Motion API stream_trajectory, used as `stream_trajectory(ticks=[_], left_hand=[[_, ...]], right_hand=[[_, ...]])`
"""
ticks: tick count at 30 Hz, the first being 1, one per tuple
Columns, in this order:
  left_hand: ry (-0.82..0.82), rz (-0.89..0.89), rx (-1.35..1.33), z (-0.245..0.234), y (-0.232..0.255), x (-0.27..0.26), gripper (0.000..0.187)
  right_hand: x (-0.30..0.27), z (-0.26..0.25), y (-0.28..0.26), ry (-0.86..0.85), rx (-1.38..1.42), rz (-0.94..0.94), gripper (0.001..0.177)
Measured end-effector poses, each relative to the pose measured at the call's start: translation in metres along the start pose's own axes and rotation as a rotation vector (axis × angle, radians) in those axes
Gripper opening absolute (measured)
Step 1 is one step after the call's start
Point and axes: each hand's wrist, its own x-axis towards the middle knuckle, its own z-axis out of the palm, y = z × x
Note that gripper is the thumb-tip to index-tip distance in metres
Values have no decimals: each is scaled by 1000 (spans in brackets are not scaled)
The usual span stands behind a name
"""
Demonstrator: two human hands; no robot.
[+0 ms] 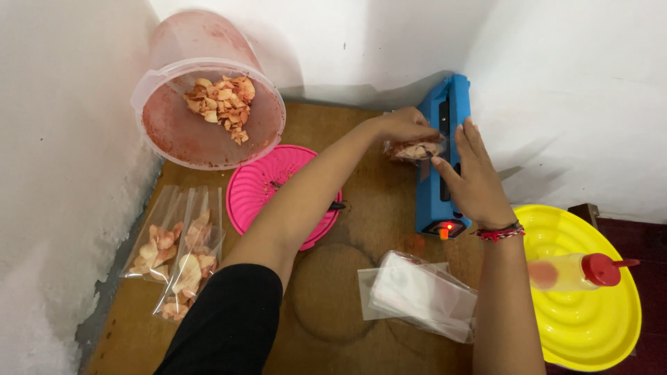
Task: Filling small plastic bags with dried vegetable snacks and sealing them using a manual heat sealer.
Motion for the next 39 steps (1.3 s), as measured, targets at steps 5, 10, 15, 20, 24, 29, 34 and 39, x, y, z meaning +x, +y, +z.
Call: stream_trajectory(ticks=[5,10,15,20,24,29,34,39], left_hand=[[-15,2,-15,0,-1,3,41],[-19,10,-46,2,-10,11,44],[-11,2,-84,3,-3,4,42],[-36,9,-145,3,1,-2,44],[-9,-94,122,3,34,-25,50],[9,-55,77,4,31,-27,52],[44,-41,96,7,34,-33,48],[202,-8,235,11,47,-65,45]], right_hand=[[-1,1,2,6,51,2,75],[1,0,4,20,120,-12,69],[6,-4,6,-11,40,-19,72],[22,-33,-11,-118,-76,123,86],[34,-60,-30,-199,-79,237,87],[40,-63,-27,-219,-147,180,86],[37,-64,-30,-204,-121,214,89],[35,-66,-33,-127,-124,183,81]])
